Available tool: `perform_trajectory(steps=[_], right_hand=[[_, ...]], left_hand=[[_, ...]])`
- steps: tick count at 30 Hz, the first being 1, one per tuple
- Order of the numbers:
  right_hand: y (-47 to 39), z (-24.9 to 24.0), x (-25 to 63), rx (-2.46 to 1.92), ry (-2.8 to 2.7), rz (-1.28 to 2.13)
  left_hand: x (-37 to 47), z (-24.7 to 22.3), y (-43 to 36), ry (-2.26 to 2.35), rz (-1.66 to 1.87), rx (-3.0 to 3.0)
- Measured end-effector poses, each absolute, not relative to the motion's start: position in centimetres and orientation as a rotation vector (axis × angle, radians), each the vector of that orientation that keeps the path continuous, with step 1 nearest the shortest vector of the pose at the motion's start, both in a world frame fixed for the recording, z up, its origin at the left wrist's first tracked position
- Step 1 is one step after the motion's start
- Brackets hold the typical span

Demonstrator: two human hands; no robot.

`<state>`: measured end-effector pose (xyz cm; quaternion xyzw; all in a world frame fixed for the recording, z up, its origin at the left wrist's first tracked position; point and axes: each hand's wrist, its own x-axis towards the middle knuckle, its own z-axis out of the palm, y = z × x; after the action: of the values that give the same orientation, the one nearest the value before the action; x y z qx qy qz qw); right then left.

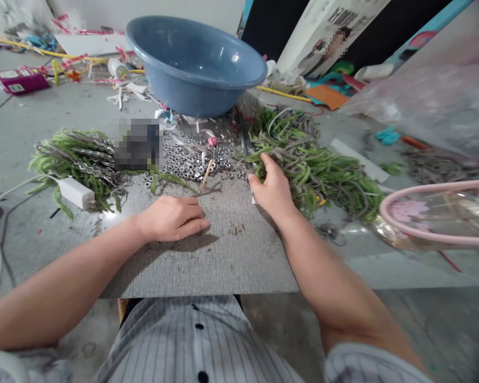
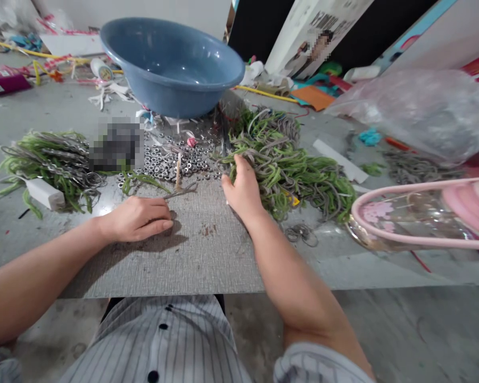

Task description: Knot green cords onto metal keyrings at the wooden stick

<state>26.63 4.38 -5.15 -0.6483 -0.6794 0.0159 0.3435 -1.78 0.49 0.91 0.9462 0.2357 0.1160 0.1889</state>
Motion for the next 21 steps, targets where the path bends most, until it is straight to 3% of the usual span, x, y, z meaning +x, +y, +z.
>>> perform_trajectory(steps=[11, 16, 21], right_hand=[[4.8, -4.0, 30.0, -2.021, -1.727, -0.267], [4.0, -2.8, 27.8, -1.817, -1.730, -0.418], [3.7, -2.9, 25.7, -1.669, -2.013, -0.194]], left_hand=[[-1.9, -0.2, 0.8, 0.836, 0.365, 2.766], [-1.9, -0.5, 0.7, 0.872, 0.350, 2.779], [-1.9, -0.3, 0.8, 0.856, 0.369, 2.752]])
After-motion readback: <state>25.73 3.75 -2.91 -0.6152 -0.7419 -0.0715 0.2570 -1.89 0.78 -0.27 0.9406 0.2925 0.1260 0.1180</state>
